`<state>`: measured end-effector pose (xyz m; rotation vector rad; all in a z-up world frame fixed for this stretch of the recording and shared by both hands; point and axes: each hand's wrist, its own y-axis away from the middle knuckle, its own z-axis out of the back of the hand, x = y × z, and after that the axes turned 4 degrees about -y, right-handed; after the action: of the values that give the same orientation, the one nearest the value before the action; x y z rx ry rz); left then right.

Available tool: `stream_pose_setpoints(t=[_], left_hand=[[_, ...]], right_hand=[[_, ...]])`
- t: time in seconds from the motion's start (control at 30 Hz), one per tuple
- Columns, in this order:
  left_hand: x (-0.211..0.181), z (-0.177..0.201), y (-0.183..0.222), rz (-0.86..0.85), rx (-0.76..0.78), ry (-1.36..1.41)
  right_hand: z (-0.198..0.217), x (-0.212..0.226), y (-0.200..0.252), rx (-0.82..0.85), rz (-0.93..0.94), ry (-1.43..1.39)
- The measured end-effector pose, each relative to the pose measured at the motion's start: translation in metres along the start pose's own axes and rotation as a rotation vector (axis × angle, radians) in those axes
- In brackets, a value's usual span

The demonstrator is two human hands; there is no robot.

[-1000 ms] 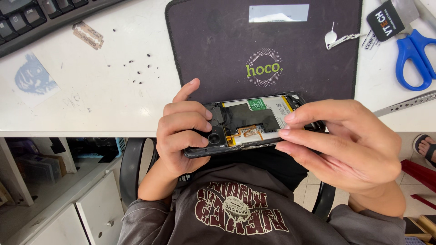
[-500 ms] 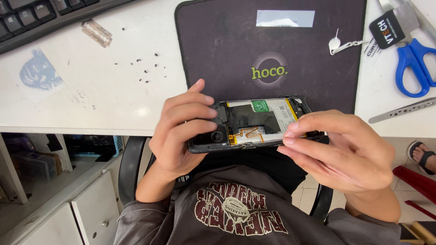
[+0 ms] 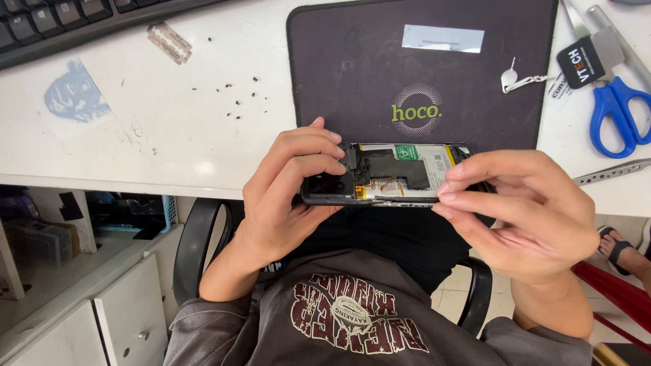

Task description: The person disassembles a smartphone by prying open the back cover and removing internal components. They use a screwdriver and a plastic pry tool to separate the casing and extract the battery and screen assembly.

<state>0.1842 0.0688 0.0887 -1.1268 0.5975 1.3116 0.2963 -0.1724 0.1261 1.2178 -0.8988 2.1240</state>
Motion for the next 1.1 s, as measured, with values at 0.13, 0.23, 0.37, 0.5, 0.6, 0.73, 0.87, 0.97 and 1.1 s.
stream_pose_setpoints(t=[0.13, 0.23, 0.37, 0.5, 0.6, 0.73, 0.87, 0.97, 1.1], left_hand=[[-0.001, 0.003, 0.002, -0.008, 0.039, -0.024], [-0.001, 0.010, 0.001, -0.028, 0.141, -0.069], [-0.004, 0.015, 0.001, -0.023, 0.257, -0.122], [-0.006, 0.016, -0.003, -0.015, 0.275, -0.129], [-0.005, 0.014, -0.006, -0.029, 0.213, -0.144], [-0.008, -0.001, -0.011, 0.089, -0.022, -0.107], [-0.011, -0.012, -0.012, 0.153, -0.146, -0.108], [-0.009, -0.019, -0.011, 0.184, -0.183, -0.090], [-0.006, -0.023, -0.015, 0.146, -0.207, -0.030]], right_hand=[[0.001, -0.010, 0.006, 0.085, 0.155, -0.026], [-0.003, -0.012, 0.018, 0.116, 0.149, 0.025], [-0.006, -0.018, 0.026, 0.177, 0.225, 0.017], [-0.005, -0.014, 0.023, 0.145, 0.217, 0.031], [0.001, -0.014, 0.011, 0.127, 0.283, 0.083], [0.009, -0.011, -0.007, 0.095, 0.240, 0.145], [0.009, -0.003, -0.018, 0.050, 0.174, 0.246], [0.007, -0.002, -0.022, 0.029, 0.104, 0.200], [0.001, -0.007, -0.017, -0.050, -0.024, -0.087]])
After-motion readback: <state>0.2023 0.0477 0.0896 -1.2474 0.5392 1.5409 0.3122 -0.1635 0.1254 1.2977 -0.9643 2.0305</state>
